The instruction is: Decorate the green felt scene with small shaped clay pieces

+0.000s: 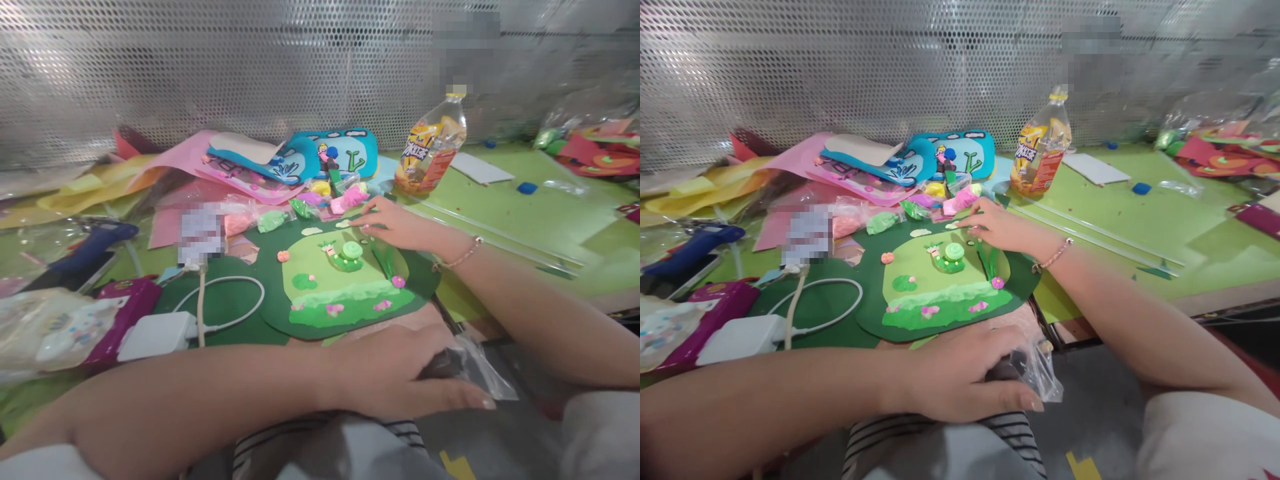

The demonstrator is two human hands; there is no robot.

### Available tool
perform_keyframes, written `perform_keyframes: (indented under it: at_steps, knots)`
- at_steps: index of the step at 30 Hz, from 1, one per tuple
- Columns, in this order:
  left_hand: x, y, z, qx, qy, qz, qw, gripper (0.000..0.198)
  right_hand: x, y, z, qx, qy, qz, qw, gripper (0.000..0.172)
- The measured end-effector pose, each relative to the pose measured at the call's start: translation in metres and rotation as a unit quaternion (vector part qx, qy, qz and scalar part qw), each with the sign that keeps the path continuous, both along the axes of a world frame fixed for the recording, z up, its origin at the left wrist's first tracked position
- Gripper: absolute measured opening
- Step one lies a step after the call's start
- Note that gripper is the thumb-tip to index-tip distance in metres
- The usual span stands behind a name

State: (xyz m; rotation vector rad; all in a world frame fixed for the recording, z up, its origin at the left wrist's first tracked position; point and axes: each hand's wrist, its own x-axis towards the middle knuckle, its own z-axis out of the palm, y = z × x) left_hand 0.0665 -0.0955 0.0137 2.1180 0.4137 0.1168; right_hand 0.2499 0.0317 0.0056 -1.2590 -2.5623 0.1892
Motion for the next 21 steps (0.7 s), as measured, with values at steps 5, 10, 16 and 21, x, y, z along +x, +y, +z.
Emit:
perform_keyframes:
  at_steps: [5, 10, 16, 21]
  knots:
    - [0.000, 0.000, 0.000, 0.008, -0.004, -0.002, 1.000, 0.059, 0.000, -0.001, 0.005, 0.017, -0.029, 0.044, 0.998, 0.035]
    - [0.000, 0.000, 0.000, 0.003, -0.021, 0.000, 1.000, 0.055, -0.001, -0.003, 0.008, 0.011, -0.058, 0.037, 0.998, 0.038]
    - [0.000, -0.001, 0.000, -0.009, -0.020, 0.006, 1.000, 0.052, -0.004, -0.006, 0.013, -0.018, -0.065, 0.030, 0.997, 0.039]
    - [0.000, 0.000, 0.001, -0.014, -0.006, 0.005, 1.000, 0.050, -0.003, -0.004, 0.013, -0.035, -0.073, 0.025, 0.996, 0.039]
